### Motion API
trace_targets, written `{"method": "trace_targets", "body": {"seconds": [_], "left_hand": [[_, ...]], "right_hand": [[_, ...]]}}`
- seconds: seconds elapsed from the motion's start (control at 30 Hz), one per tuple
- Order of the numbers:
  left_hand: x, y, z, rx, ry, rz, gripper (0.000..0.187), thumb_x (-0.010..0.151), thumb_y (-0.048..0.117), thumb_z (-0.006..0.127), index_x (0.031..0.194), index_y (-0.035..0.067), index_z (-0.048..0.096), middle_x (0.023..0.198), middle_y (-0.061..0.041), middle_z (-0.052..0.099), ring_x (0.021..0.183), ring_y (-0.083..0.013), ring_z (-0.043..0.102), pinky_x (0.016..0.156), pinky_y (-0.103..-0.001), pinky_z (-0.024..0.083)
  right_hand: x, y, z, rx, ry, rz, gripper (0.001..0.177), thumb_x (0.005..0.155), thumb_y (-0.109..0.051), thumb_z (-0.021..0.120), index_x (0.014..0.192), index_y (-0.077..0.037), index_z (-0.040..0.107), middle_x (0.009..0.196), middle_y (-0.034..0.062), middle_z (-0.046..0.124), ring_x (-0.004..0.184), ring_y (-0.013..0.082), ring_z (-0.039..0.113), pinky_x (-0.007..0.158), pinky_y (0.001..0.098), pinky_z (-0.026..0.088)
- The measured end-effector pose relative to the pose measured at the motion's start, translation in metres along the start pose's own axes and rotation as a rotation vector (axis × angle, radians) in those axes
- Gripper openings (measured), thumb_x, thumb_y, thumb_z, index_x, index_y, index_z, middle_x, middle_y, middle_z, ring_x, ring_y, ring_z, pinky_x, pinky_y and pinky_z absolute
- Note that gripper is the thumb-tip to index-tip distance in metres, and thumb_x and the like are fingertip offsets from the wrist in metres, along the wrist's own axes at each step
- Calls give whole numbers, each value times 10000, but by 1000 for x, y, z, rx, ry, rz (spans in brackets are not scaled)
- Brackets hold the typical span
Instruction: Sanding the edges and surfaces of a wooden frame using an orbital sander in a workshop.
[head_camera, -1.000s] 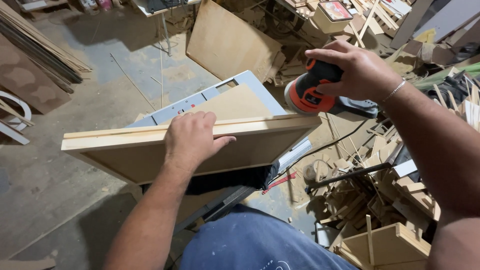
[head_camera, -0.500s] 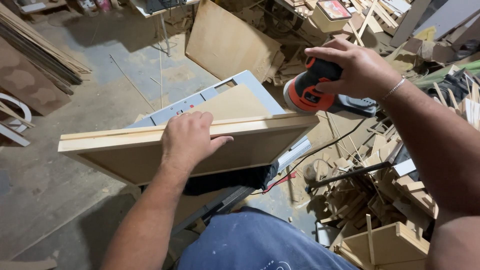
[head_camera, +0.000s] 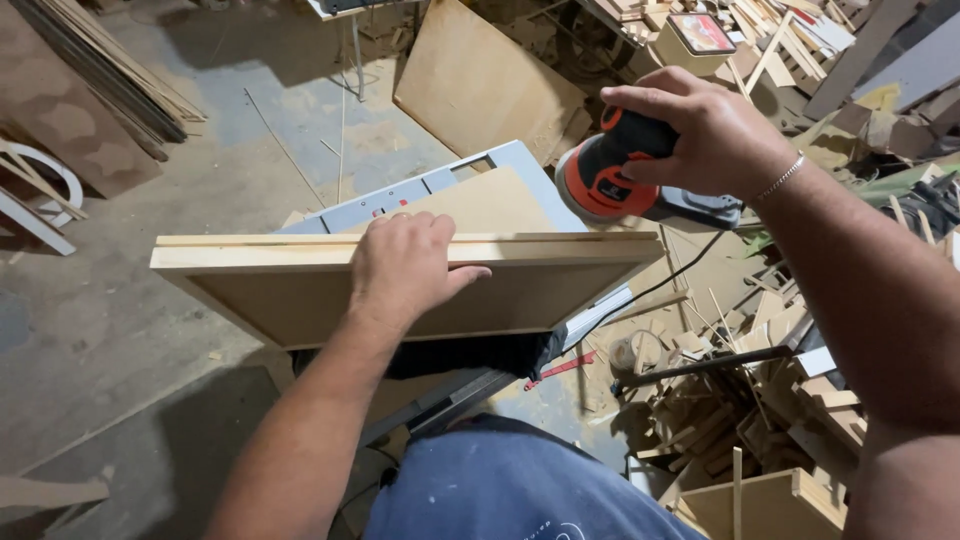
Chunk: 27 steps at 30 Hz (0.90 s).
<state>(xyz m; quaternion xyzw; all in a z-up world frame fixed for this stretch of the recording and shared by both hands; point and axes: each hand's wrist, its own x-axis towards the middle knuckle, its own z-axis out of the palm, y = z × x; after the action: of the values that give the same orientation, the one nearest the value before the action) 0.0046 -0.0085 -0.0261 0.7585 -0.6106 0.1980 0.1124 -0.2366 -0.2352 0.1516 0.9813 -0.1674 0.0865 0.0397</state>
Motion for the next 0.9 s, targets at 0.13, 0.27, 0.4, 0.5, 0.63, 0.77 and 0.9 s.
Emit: {"method": "trace_targets", "body": {"seconds": [0.13, 0.27, 0.4, 0.5, 0.63, 0.77, 0.9], "left_hand": [[0, 2, -2, -29, -51, -5, 645, 741, 850, 708, 906, 227, 692, 843, 9, 706, 818, -230, 692, 710, -406, 531], [2, 0, -3, -69, -23, -17, 696, 746, 888, 699, 863, 202, 693, 787, -13, 696, 762, -257, 680, 676, -419, 523], [8, 1, -21, -62, -242, -12, 766, 839, 905, 582, 1031, 174, 706, 933, -33, 720, 831, -254, 690, 698, -418, 541], [10, 2, -26, -66, -308, -26, 825, 846, 938, 517, 1078, 168, 700, 966, -44, 717, 857, -255, 682, 724, -419, 531], [12, 4, -41, -56, -450, -32, 884, 870, 948, 441, 1174, 146, 657, 1021, -55, 699, 900, -230, 656, 784, -400, 535], [12, 4, -37, -55, -398, -26, 853, 884, 926, 456, 1185, 154, 658, 1025, -50, 708, 904, -223, 667, 791, -397, 538], [11, 3, -30, -63, -375, -23, 816, 897, 885, 506, 1226, 153, 651, 1068, -52, 717, 934, -227, 672, 842, -406, 531]], "right_hand": [[8, -11, -2, 41, -11, -35, 799, 772, -278, 855, 1515, -226, 568, 1355, 143, 567, 942, 367, 679, 706, 501, 563], [17, -21, 0, 54, -7, -100, 826, 740, -303, 865, 1508, -247, 569, 1381, 122, 581, 1032, 337, 668, 790, 495, 556], [24, -23, 6, 62, -5, -138, 817, 736, -328, 869, 1495, -261, 575, 1389, 111, 572, 1059, 320, 661, 768, 489, 553], [28, -22, 11, 101, 14, -213, 809, 746, -287, 877, 1494, -222, 574, 1382, 154, 568, 1068, 346, 659, 839, 488, 550], [31, -31, 8, 97, 1, -207, 811, 749, -284, 874, 1500, -235, 571, 1385, 129, 575, 1050, 335, 663, 809, 488, 552], [34, -35, 6, 73, -17, -211, 807, 755, -308, 862, 1504, -246, 565, 1391, 132, 569, 1059, 332, 662, 816, 487, 556], [37, -33, 10, 21, 29, -260, 770, 768, -307, 848, 1491, -237, 591, 1349, 133, 579, 1026, 319, 665, 748, 471, 565]]}}
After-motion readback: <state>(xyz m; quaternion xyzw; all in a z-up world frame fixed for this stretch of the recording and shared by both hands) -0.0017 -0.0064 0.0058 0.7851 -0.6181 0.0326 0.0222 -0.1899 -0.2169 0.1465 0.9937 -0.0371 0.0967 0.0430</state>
